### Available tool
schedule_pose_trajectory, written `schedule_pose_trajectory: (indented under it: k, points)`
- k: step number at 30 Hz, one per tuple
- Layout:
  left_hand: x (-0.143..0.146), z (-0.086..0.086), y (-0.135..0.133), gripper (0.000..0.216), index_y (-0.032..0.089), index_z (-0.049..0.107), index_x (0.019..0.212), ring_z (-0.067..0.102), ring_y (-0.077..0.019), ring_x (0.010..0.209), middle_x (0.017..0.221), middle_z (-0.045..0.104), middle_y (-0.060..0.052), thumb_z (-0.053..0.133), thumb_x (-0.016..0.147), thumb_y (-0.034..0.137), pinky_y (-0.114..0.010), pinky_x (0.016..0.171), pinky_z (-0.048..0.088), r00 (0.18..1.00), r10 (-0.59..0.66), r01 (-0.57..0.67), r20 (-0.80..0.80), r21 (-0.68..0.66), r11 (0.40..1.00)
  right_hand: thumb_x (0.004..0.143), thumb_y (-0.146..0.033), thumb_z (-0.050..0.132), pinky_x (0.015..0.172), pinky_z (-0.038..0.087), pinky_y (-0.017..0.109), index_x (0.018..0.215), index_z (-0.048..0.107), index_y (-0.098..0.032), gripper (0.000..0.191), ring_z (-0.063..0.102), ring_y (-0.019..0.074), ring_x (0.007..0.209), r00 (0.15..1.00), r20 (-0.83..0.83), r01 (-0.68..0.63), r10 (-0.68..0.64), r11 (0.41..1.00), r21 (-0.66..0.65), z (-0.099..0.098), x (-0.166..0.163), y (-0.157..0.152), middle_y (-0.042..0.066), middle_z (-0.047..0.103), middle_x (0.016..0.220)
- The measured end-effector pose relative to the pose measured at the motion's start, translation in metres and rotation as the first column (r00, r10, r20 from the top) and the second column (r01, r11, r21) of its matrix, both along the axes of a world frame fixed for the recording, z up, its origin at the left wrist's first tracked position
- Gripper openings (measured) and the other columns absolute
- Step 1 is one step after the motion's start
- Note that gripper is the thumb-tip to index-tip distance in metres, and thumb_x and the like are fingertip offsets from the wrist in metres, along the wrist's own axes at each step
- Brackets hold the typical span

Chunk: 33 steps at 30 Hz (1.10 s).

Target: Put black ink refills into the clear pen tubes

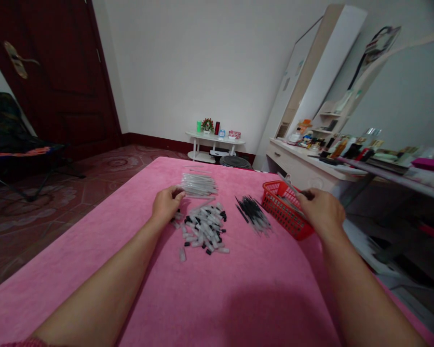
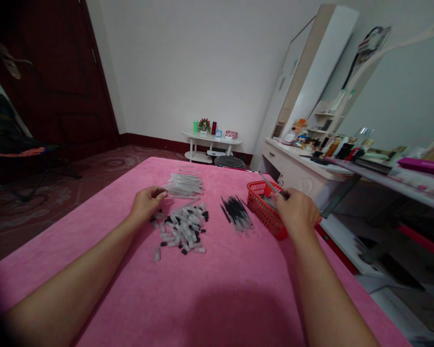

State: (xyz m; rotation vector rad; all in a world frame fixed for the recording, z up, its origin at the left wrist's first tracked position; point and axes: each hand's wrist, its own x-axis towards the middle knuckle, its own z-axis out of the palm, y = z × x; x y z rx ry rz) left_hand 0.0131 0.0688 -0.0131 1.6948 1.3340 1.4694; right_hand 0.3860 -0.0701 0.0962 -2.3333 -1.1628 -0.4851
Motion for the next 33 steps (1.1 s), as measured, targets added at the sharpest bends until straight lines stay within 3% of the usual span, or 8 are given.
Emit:
schedule_pose_trajectory:
  k: [2, 5, 10, 14, 21, 24, 29, 33]
  points:
    - [-0.009, -0.008, 0.006, 0.021, 0.019, 0.071, 0.076, 0.06, -0.0208, 0.066, 0.072, 0.07, -0.006, 0.067, 0.066, 0.037, -0.027, 0.061, 0.041, 0.995, 0.04, -0.042, -0.088, -0.023, 0.999, 0.073, -0.047, 0.054, 0.056, 0.04, 0.037, 0.09, 0.073, -0.019, 0.038, 0.063, 0.0345, 0.077, 0.998, -0.001, 0.069, -0.07, 0.988, -0.137, -0.002, 0.012, -0.001, 0.018, 0.069, 0.084]
    - [-0.006, -0.016, 0.008, 0.026, 0.017, 0.07, 0.077, 0.061, -0.0206, 0.065, 0.07, 0.07, -0.006, 0.06, 0.071, 0.04, -0.027, 0.059, 0.041, 0.987, 0.023, -0.034, -0.162, -0.068, 0.997, 0.076, -0.047, 0.051, 0.057, 0.04, 0.037, 0.095, 0.071, -0.019, 0.04, 0.063, 0.0344, 0.08, 0.998, 0.034, 0.049, -0.043, 0.982, -0.181, -0.005, 0.013, 0.001, 0.018, 0.069, 0.087]
    - [0.02, -0.021, -0.002, 0.028, 0.014, 0.07, 0.088, 0.065, -0.021, 0.078, 0.087, 0.072, -0.008, 0.056, 0.075, 0.035, -0.029, 0.071, 0.047, 0.972, -0.181, 0.169, -0.151, -0.088, 0.982, 0.078, -0.045, 0.051, 0.061, 0.041, 0.032, 0.097, 0.07, -0.02, 0.037, 0.063, 0.0271, 0.08, 0.986, 0.051, -0.154, 0.158, 0.985, -0.072, -0.008, -0.012, 0.006, 0.011, 0.069, 0.091]
    - [0.031, -0.021, -0.01, 0.025, 0.021, 0.071, 0.093, 0.065, -0.0204, 0.087, 0.094, 0.072, -0.004, 0.055, 0.075, 0.028, -0.029, 0.078, 0.048, 0.908, -0.289, 0.269, -0.304, -0.107, 0.957, 0.08, -0.037, 0.052, 0.065, 0.041, 0.029, 0.092, 0.07, -0.018, 0.029, 0.062, 0.0216, 0.08, 0.935, 0.069, -0.351, 0.349, 0.937, 0.009, -0.018, -0.031, 0.012, 0.008, 0.069, 0.091]
    - [0.034, -0.022, -0.01, 0.029, 0.019, 0.069, 0.096, 0.065, -0.0175, 0.084, 0.092, 0.072, -0.003, 0.055, 0.071, 0.017, -0.027, 0.078, 0.049, 0.884, -0.357, 0.323, -0.3, -0.159, 0.933, 0.08, -0.025, 0.055, 0.072, 0.04, 0.026, 0.086, 0.069, -0.017, 0.017, 0.06, 0.0181, 0.083, 0.81, 0.053, -0.574, 0.584, 0.808, -0.131, -0.05, -0.068, 0.019, 0.007, 0.068, 0.088]
    - [0.034, -0.022, -0.009, 0.029, 0.018, 0.069, 0.096, 0.065, -0.0179, 0.084, 0.092, 0.072, -0.003, 0.055, 0.071, 0.015, -0.027, 0.079, 0.049, 0.878, -0.356, 0.325, -0.321, -0.146, 0.934, 0.081, -0.027, 0.056, 0.073, 0.04, 0.026, 0.089, 0.069, -0.019, 0.017, 0.06, 0.0181, 0.086, 0.8, 0.053, -0.573, 0.598, 0.787, -0.227, -0.064, -0.079, 0.019, 0.007, 0.068, 0.092]
    - [0.035, -0.024, -0.009, 0.026, 0.02, 0.071, 0.092, 0.065, -0.0191, 0.087, 0.093, 0.072, -0.004, 0.052, 0.074, 0.015, -0.028, 0.08, 0.049, 0.874, -0.311, 0.296, -0.373, -0.099, 0.95, 0.078, -0.036, 0.062, 0.07, 0.04, 0.03, 0.083, 0.068, -0.018, 0.02, 0.062, 0.022, 0.085, 0.85, 0.086, -0.441, 0.52, 0.792, -0.423, -0.077, -0.083, 0.019, 0.009, 0.067, 0.087]
    - [0.035, -0.026, -0.009, 0.022, 0.018, 0.069, 0.092, 0.064, -0.0184, 0.083, 0.091, 0.071, -0.005, 0.054, 0.075, 0.019, -0.028, 0.076, 0.049, 0.884, -0.284, 0.28, -0.372, -0.067, 0.958, 0.081, -0.028, 0.055, 0.072, 0.041, 0.03, 0.085, 0.068, -0.017, 0.017, 0.064, 0.0228, 0.085, 0.853, 0.107, -0.413, 0.511, 0.785, -0.462, -0.078, -0.085, 0.018, 0.01, 0.068, 0.09]
